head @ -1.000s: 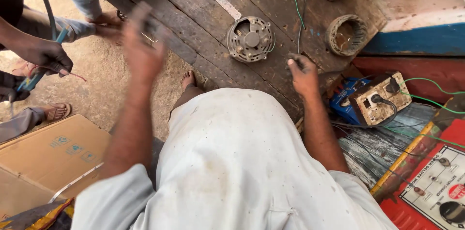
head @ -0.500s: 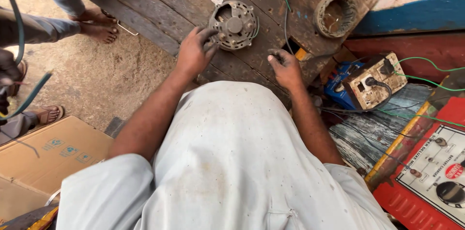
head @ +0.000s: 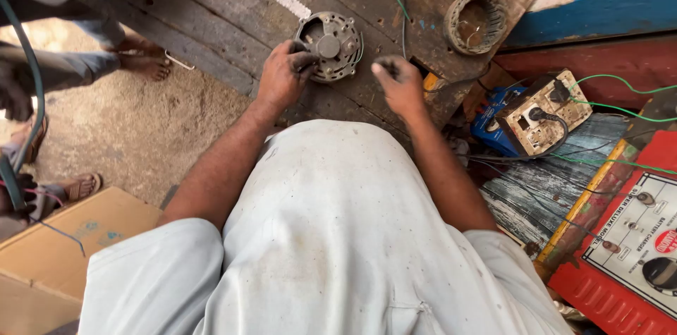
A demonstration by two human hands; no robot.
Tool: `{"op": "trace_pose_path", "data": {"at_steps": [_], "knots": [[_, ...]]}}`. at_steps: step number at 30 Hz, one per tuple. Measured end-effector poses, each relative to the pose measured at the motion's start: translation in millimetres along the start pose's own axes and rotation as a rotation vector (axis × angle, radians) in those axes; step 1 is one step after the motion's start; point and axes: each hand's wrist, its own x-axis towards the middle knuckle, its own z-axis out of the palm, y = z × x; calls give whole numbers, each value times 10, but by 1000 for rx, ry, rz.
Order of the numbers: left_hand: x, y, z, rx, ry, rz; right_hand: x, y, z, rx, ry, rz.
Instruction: The recorder is repairing a mechanical alternator on a workbench, using various tools and receiving assistance from another person.
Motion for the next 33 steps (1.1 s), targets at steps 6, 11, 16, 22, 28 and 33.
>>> {"op": "trace_pose_path", "data": {"at_steps": [6, 11, 16, 22, 28, 33], "knots": [[-60, -217, 139, -2, 18, 26, 241, -134, 56, -393, -57, -135], [-37, -582, 401, -31, 136, 118, 341, -244, -247, -351, 62, -202], [24, -315, 229, -52, 136, 55, 337, -510, -570, -227, 107, -258], [64, -33, -4, -60, 63, 2, 277, -1051, -881, -199, 110, -207], [28, -263, 159, -98, 130, 112, 198, -1301, -715, -206, 58, -217], [-90, -384, 346, -154, 210, 71, 51, -1019, -185, -239, -127, -308]]}}
